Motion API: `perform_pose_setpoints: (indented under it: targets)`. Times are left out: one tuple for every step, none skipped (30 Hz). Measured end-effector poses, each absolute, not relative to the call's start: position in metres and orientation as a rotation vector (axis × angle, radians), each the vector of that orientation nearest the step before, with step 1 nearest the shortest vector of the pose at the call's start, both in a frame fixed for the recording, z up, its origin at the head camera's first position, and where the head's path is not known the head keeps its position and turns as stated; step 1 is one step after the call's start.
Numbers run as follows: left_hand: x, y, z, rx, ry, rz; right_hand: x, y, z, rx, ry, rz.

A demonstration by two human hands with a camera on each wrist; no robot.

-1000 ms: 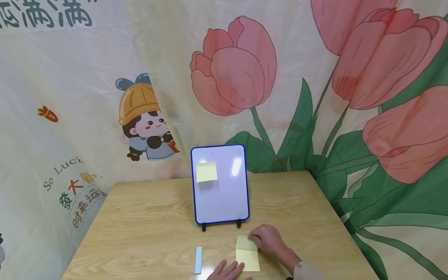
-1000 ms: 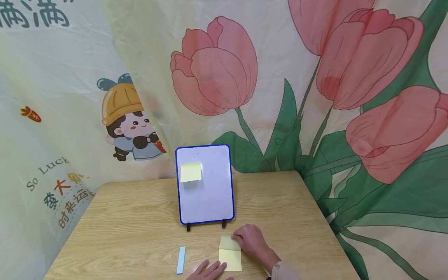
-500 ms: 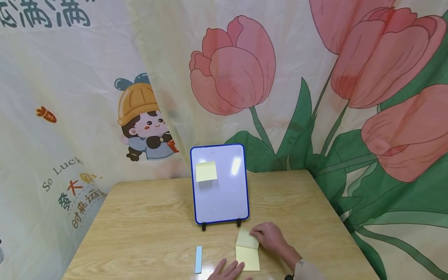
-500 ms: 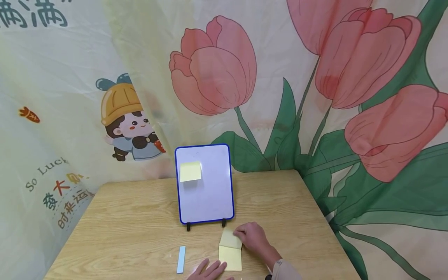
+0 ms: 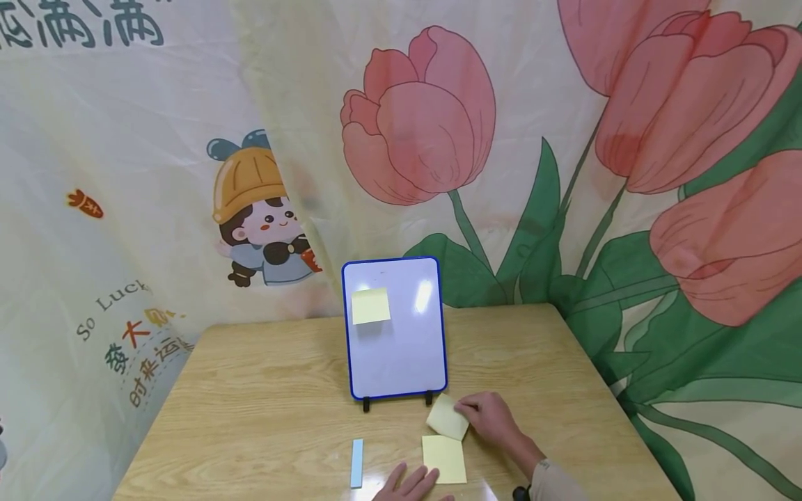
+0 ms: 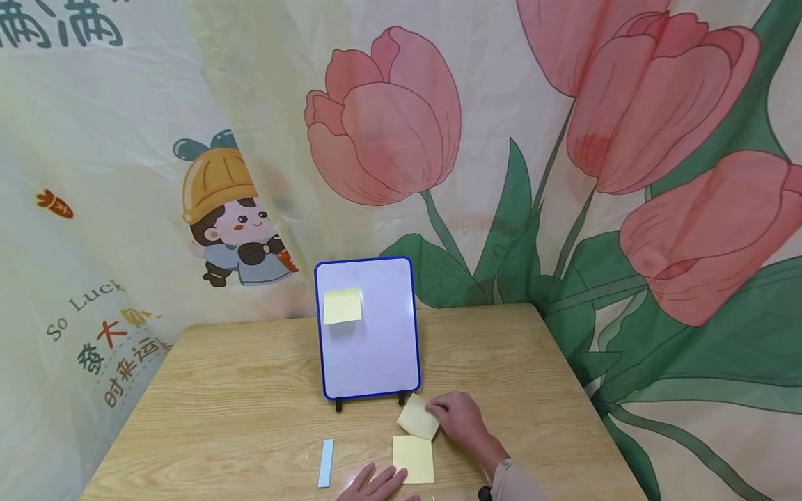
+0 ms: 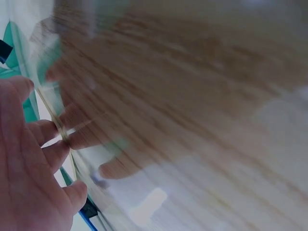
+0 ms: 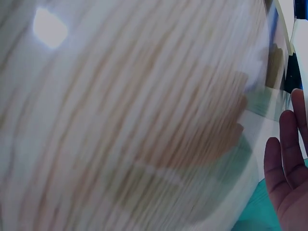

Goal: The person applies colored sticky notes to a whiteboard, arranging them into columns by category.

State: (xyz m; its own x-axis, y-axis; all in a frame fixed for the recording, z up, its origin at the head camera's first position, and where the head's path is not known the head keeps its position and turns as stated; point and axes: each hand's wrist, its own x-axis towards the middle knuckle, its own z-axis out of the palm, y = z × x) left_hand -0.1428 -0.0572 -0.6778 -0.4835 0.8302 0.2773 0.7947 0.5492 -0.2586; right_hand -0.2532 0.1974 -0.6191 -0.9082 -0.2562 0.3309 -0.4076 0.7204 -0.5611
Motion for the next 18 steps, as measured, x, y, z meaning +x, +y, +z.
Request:
perform_pose_setpoints:
  targets:
    - [-0.143,-0.057,-0.678,-1.330,-2.423,0.136,-0.254,0.198,-0.619,0.519,-2.691,0.963]
    - [-0.143,-0.057,-0.678,-1.331,-2.426,0.140,-0.254,0.199,-0.618,0.511,-2.687,0.971]
    - [-0.144,-0.058,-0.678,-1.329,-2.423,0.145,-0.255,0.200,-0.618,0.503,-2.686,0.981]
    - [-0.144,-0.058,-0.677,-1.325,-2.417,0.151,-0.255,0.201,-0.618,0.502,-2.689,0.988]
    - [-0.144,-0.058,-0.677,-1.319,-2.407,0.155,-0.255,0.202,-0.618,0.503,-2.695,1.000]
    - [-0.144,-0.059,-0.677,-1.316,-2.402,0.159,-0.256,0.203,-0.617,0.497,-2.711,1.019]
    - [-0.144,-0.059,-0.677,-1.309,-2.393,0.160,-0.256,0.204,-0.617,0.509,-2.725,1.029]
    - [-0.144,-0.059,-0.677,-1.301,-2.383,0.157,-0.257,0.206,-0.616,0.533,-2.743,1.033]
    - [-0.144,-0.059,-0.678,-1.293,-2.372,0.157,-0.257,0.208,-0.616,0.559,-2.765,1.036]
    - [-0.144,-0.059,-0.678,-1.286,-2.365,0.154,-0.258,0.210,-0.614,0.581,-2.788,1.038]
    - [-0.144,-0.058,-0.678,-1.282,-2.361,0.149,-0.258,0.212,-0.613,0.600,-2.806,1.043]
    - [-0.143,-0.058,-0.679,-1.277,-2.360,0.144,-0.259,0.214,-0.612,0.615,-2.821,1.037]
    - [-0.143,-0.058,-0.679,-1.273,-2.357,0.141,-0.260,0.216,-0.610,0.621,-2.831,1.028]
    - [-0.143,-0.057,-0.680,-1.269,-2.354,0.140,-0.260,0.218,-0.609,0.621,-2.835,1.025]
    - [-0.143,-0.057,-0.680,-1.266,-2.355,0.139,-0.261,0.220,-0.607,0.604,-2.838,1.030]
    - [-0.143,-0.057,-0.681,-1.266,-2.357,0.136,-0.262,0.221,-0.605,0.582,-2.834,1.026]
    - [-0.143,-0.057,-0.681,-1.266,-2.364,0.134,-0.262,0.221,-0.603,0.566,-2.826,1.016]
    - [-0.143,-0.057,-0.681,-1.272,-2.376,0.131,-0.263,0.222,-0.600,0.556,-2.819,1.011]
